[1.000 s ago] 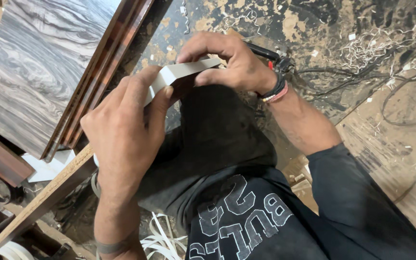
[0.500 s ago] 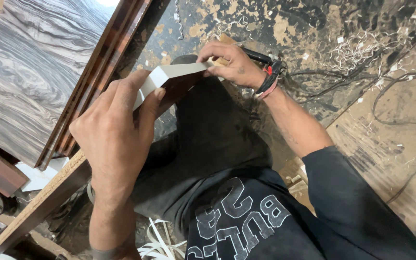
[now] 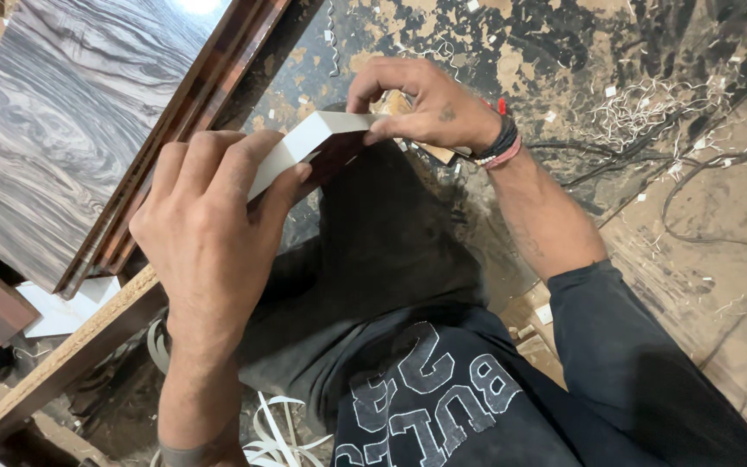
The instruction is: The person sits on the floor with a long board across their lap, aligns a strip of white edge banding along the board's edge, and presses it in place using a hand-held iron, working along the length of the strip.
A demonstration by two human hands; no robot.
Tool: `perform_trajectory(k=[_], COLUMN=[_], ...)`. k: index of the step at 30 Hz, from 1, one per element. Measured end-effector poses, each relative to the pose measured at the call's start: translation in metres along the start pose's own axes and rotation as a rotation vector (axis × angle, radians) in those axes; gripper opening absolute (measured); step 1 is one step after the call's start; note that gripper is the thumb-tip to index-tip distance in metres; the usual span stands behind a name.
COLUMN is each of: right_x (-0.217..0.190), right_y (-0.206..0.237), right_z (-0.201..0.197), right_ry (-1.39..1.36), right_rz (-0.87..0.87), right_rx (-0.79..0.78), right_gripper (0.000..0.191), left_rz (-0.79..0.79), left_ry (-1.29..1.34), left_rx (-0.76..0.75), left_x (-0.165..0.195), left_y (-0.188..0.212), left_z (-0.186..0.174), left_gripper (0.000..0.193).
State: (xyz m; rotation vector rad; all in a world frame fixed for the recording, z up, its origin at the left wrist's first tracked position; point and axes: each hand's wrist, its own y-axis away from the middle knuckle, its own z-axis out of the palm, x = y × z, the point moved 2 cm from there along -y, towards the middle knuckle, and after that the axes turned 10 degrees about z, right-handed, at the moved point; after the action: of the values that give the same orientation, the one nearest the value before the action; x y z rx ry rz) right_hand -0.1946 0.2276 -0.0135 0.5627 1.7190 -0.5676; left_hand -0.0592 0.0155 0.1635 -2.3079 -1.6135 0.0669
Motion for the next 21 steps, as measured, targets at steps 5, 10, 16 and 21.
perform_trajectory(k=[5, 10, 16, 21], right_x=[0.032, 0.062, 0.04, 0.016], right_y=[0.013, 0.02, 0.016, 0.013], right_z=[0.01, 0.012, 0.013, 0.01], right_ry=[-0.007, 0.303, 0.303, -0.016], right_rz=[0.069, 0.159, 0.09, 0.062], right_rx=[0.052, 0.117, 0.122, 0.098], right_gripper=[0.028, 0.03, 0.028, 0.028], left_rz=[0.009, 0.021, -0.017, -0.056], left_ry=[-0.022, -0.002, 0.011, 0.036], left_rx=[0.003, 0.032, 0.021, -0.016], left_x=[0.0, 0.001, -0.005, -0.013], left_y=[0.002, 0.001, 0.009, 0.019], left_z=[-0.003, -0.006, -0.005, -0.001], left_gripper=[0.029, 0.031, 0.03, 0.033])
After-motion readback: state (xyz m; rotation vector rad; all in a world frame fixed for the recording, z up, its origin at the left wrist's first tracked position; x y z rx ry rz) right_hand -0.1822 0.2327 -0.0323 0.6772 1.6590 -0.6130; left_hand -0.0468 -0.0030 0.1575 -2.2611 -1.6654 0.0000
